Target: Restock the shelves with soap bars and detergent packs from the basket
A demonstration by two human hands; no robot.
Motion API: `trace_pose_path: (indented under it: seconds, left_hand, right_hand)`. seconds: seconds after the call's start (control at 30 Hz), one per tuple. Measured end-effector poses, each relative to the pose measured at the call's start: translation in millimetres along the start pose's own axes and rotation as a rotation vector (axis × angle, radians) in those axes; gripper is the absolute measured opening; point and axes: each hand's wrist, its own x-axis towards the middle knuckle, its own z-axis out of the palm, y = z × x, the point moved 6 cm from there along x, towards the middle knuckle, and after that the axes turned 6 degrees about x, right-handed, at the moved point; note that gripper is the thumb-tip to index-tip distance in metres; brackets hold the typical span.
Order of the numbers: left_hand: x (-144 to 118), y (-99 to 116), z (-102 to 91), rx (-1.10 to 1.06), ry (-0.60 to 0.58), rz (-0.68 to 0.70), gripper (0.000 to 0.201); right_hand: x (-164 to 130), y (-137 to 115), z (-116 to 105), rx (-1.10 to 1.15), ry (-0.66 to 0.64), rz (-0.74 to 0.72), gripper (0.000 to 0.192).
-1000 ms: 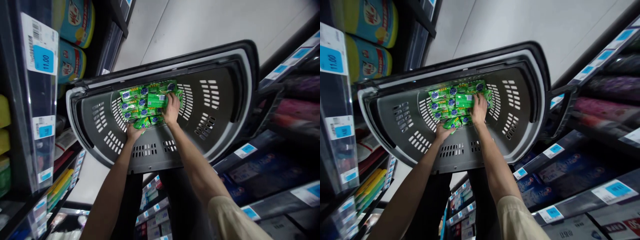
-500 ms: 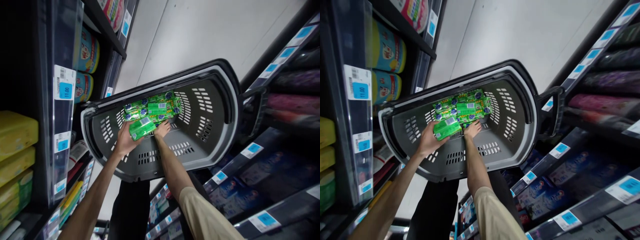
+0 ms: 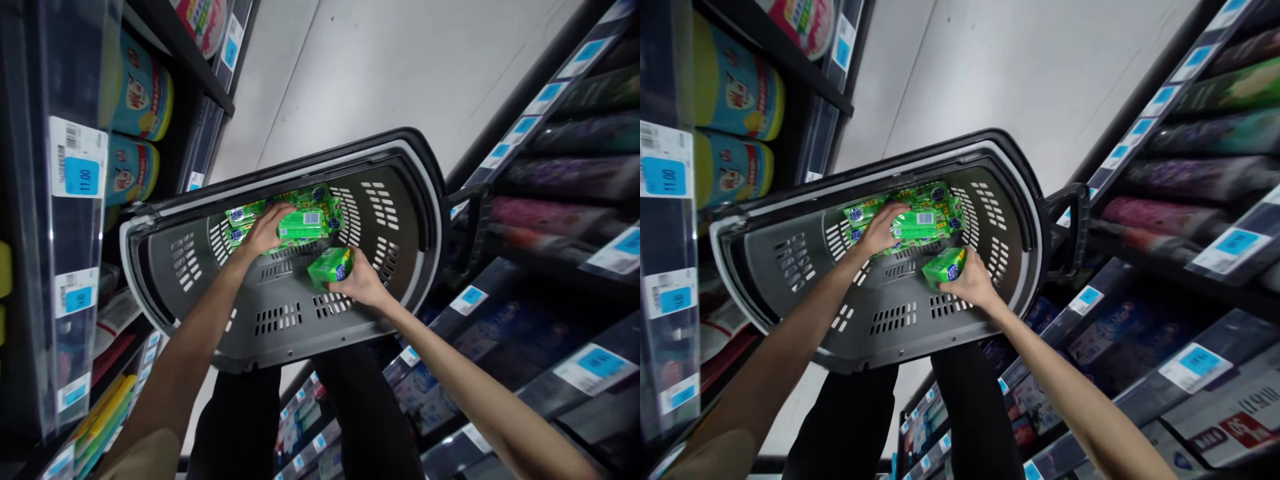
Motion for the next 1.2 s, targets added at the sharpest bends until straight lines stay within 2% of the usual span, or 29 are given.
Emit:
trace_pose_path:
  seconds: [0.07,0.13,0.27,0.4,0.47,0.57,0.63,0.7,0.77,0.83,1.0,1.07,1.2]
  left_hand:
    - [0.9,-11.2,5.6,-0.010,-0.031,-0.021,0.080]
    - [2.7,-21.9,12.7,-0.037,-0.034,-0.043,0.087]
    - [3.1,-30.6,24.3,-0.115,0.062,-0.028,0.079]
    - [-5.5,-21.6,30.8,-0.187,0.186,-0.007,0.074]
    - [-11.9,-18.0,32.5,-0.207,0.246,-0.061,0.077]
    - [-26.4,-16.3,32.7,-0.248,0.306,-0.227,0.084]
    - [-41.2,-8.7,28.6,-0.302,0.325,-0.318,0.088]
    - [-61.4,10.9,18.5,-0.367,0.341,-0.378,0.091]
    - [-89.0,44.5,1.6,-0.436,0.368,-0.452,0.091]
    - [-124.4,91.7,-20.7,-0.515,0.407,-0.550,0.094]
    - [-229.2,242.3,-82.7,-0.739,0.532,-0.758,0.100]
    - [-268.9,302.9,-107.7,-0.826,0.605,-0.762,0.102]
    - [-340.9,415.4,-161.1,-0.890,0.812,-0.663,0.103]
  right_hand:
    - [-16.8,0.5,-17.4,0.219,0.048,-0.022,0.119]
    - [-31.2,1.2,-22.2,0.521,0.002,0.015,0.114]
    - [-49.4,-2.3,-9.9,1.132,-0.156,0.172,0.097]
    - [-52.2,-10.5,-2.2,1.545,-0.209,0.077,0.087]
    - [-54.2,-8.5,0.4,1.658,-0.238,0.037,0.078]
    - [-64.3,0.2,2.4,1.701,-0.247,0.035,0.072]
    - [-78.5,1.2,2.0,1.704,-0.259,0.038,0.079]
    - [-99.8,-6.9,-0.7,1.728,-0.292,0.033,0.089]
    - [-129.1,-24.5,-8.0,1.749,-0.325,0.022,0.097]
    - [-166.1,-50.6,-21.9,1.751,-0.350,0.003,0.099]
    - [-282.0,-147.9,-80.9,1.729,-0.517,-0.079,0.084]
    - [-329.9,-193.1,-107.6,1.704,-0.607,-0.106,0.071]
    - [-419.3,-274.6,-156.3,1.558,-0.788,-0.151,0.052]
